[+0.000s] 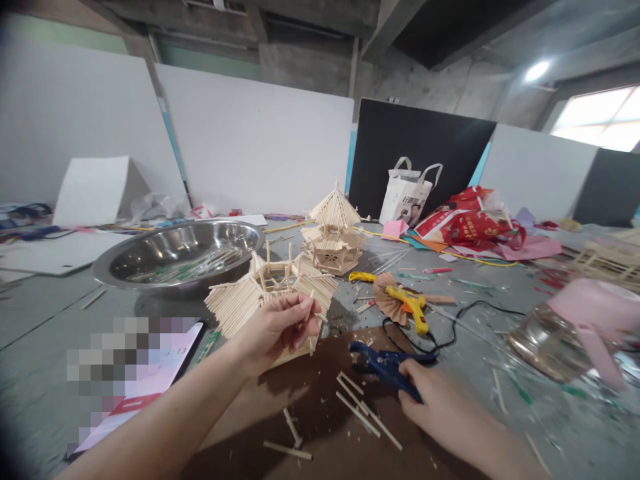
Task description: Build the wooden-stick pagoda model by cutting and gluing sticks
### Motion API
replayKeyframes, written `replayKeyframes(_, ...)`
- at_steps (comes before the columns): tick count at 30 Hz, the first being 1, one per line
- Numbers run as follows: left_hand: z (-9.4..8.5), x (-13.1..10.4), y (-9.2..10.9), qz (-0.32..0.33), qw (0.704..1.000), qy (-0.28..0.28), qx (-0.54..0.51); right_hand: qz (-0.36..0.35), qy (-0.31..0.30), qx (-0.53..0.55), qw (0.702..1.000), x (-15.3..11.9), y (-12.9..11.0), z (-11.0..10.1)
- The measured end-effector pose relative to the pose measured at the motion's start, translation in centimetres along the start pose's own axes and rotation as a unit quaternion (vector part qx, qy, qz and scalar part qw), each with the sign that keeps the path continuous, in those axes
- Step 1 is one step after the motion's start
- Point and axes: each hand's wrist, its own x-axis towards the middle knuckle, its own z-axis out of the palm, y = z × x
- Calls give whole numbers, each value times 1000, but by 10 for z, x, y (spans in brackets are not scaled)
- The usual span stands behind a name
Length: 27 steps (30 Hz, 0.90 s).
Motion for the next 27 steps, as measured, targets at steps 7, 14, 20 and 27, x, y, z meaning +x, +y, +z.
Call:
replayKeyframes(7, 7, -2, -4, 23, 1000, 14, 14, 44, 33, 237, 970, -2, -19, -49)
replayKeyframes(14, 27, -11, -8, 100, 982, 30, 157, -57, -4, 454, 889, 15, -46, -55)
replayKeyframes(20, 30, -11, -16, 109, 976, 54, 178, -79, 32, 608, 789, 34, -70, -34)
replayKeyframes(27, 33, -8, -25, 181, 963, 61, 188, -163, -65, 674, 717, 40, -78, -19)
